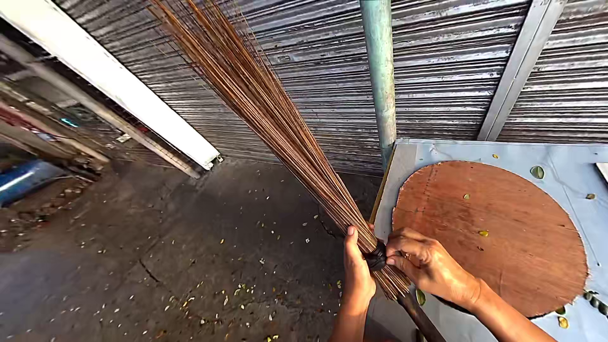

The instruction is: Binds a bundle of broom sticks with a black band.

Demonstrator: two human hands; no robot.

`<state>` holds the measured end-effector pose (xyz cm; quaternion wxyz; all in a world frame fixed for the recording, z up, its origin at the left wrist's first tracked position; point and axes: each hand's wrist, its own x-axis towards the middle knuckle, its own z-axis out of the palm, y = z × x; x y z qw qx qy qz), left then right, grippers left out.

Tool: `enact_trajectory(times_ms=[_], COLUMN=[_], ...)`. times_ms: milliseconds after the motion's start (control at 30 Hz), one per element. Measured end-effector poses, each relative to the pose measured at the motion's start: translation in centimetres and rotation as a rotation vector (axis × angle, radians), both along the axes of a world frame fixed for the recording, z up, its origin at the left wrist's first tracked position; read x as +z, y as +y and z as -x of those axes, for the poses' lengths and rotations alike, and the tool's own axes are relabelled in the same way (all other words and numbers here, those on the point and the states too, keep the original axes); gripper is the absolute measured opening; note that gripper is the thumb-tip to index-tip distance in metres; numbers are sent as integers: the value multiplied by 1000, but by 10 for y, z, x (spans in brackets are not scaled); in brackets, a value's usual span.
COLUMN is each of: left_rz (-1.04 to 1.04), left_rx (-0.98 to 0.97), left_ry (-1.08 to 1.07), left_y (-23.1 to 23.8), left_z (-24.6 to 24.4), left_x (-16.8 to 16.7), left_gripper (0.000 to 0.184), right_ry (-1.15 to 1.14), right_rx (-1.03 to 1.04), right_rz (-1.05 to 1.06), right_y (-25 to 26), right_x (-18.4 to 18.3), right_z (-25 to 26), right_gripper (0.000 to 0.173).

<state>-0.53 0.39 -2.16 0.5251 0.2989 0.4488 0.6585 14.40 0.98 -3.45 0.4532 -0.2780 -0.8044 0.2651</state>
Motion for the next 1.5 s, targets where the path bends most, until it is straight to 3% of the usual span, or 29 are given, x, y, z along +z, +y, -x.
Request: enact_trajectory(times_ms=[267,567,767,933,1067,1200,1400,1500], left_rz=[4,19,105,151,169,159,220,214], left_rx=[-53,-62,17,40,53,24,6,-8], left_ry=[38,64,94,113,108,129,240,204], left_y=[-5,-3,2,3,4,1,1,-1], left_z=[-1,-11,-13,-13,-12,-9,-8,-5], left_x=[-13,-31,-29,-29,-34,-43,-39,-38], left_gripper=[49,50,46,48,45,48,62,68], right_ry=[-158,-28,256,213,137,-30,-233,-379], right_rx=[138,21,-262,-353,-288,-82,229,225], right_rz=[44,59,91,-19,-44,-11,237,117], right_y=[6,-3,-28,-36,-27,-7,21,17], right_x=[6,-22,-55,-61,-64,-47,-22,-17], right_z=[-5,-11,8,14,7,-12,-31,-28], right_gripper=[19,14,19,18,17,16,16,18])
